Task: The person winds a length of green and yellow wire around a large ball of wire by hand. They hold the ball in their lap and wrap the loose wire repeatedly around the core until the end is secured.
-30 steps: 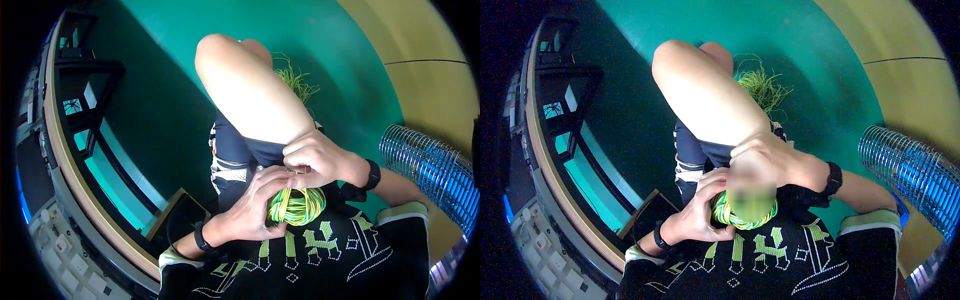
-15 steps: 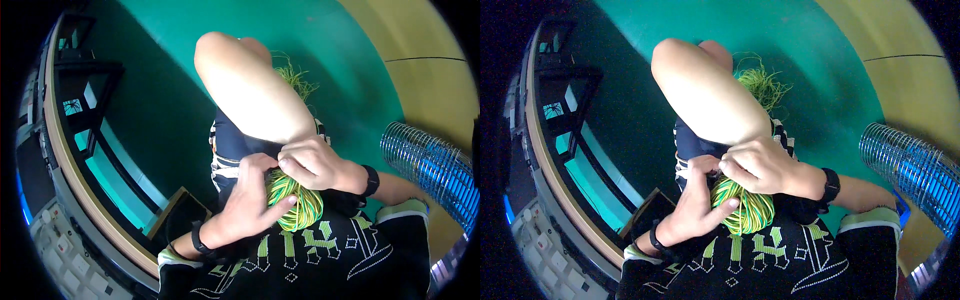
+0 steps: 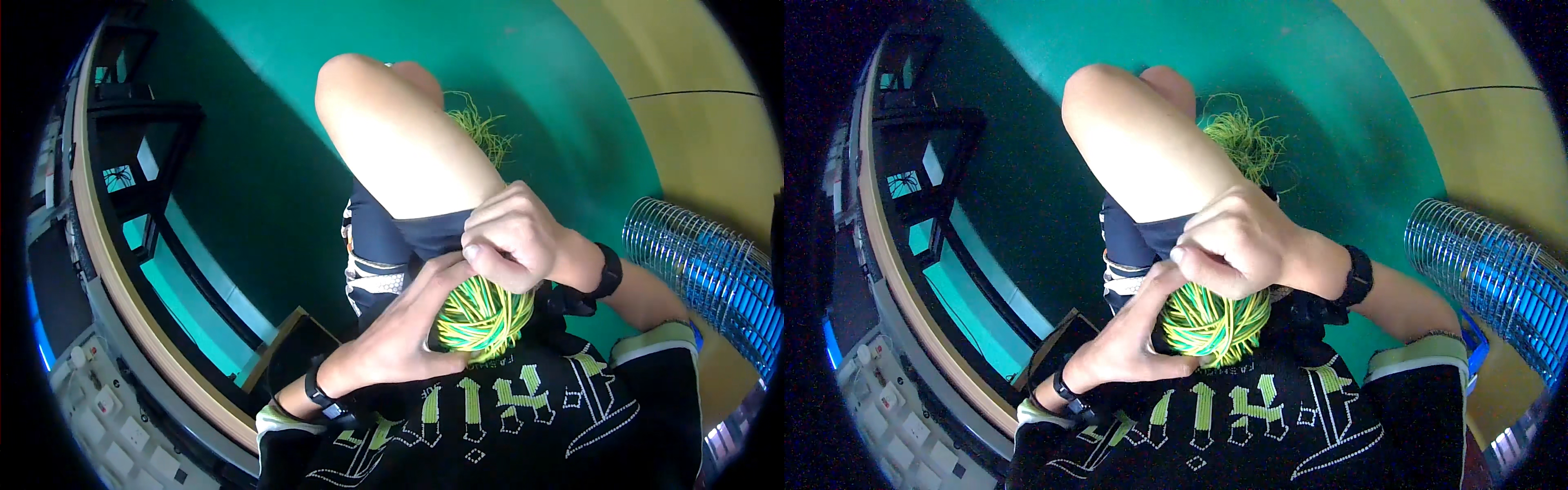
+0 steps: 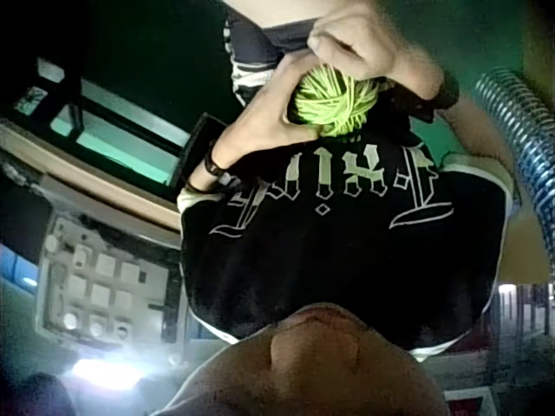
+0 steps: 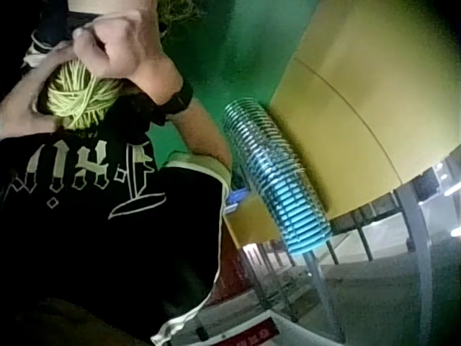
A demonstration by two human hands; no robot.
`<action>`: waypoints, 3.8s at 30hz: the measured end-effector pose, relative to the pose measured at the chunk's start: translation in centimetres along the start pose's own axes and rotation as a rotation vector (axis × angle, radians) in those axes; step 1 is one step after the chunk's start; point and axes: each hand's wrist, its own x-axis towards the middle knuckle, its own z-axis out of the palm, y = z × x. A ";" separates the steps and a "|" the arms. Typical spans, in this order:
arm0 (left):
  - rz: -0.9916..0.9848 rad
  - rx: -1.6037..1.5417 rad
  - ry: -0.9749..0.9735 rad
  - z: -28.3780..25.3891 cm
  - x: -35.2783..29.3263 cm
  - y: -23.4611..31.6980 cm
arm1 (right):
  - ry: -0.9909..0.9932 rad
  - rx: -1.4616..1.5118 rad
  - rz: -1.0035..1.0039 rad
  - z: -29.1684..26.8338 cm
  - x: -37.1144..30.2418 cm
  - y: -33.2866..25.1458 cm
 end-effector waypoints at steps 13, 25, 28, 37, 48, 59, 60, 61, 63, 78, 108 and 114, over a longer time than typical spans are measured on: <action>0.149 0.066 0.033 2.1 0.0 -2.3 | -0.101 -0.052 0.053 0.5 -1.2 1.0; 0.256 -0.014 0.007 1.2 0.5 -0.8 | -0.115 0.118 0.154 0.4 -0.4 -0.4; -0.053 -0.342 0.232 2.8 0.1 -1.5 | 0.015 0.011 0.359 2.2 -0.5 -2.3; -0.290 -0.071 0.121 1.7 -0.6 -0.2 | -0.081 -0.068 0.460 2.5 0.4 -5.0; 0.064 -0.283 0.027 1.6 -3.3 -0.1 | -0.060 -0.099 0.095 0.0 -2.1 -0.5; 0.028 -0.741 0.119 4.2 -2.5 -1.1 | -0.010 -0.075 0.292 3.8 -4.4 -2.3; -0.005 -0.728 0.117 4.1 -2.4 -0.7 | 0.003 -0.091 0.326 4.0 -4.5 -2.4; -0.039 -0.714 0.116 4.0 -2.3 -0.4 | -0.054 -0.108 0.325 4.0 -4.5 -2.4; -0.017 -0.663 0.118 4.0 -2.5 -0.5 | -0.170 -0.141 0.322 3.6 -4.4 -2.5; -0.297 -0.446 0.096 1.2 -1.6 1.9 | -0.481 -0.021 0.420 1.0 -2.5 -4.0; -0.277 -0.250 -0.340 -2.2 -1.2 0.1 | -0.269 0.181 0.423 -0.1 0.0 -5.4; -0.195 -0.084 -0.154 -2.5 0.2 0.3 | -0.466 0.409 0.609 -2.4 0.3 -4.4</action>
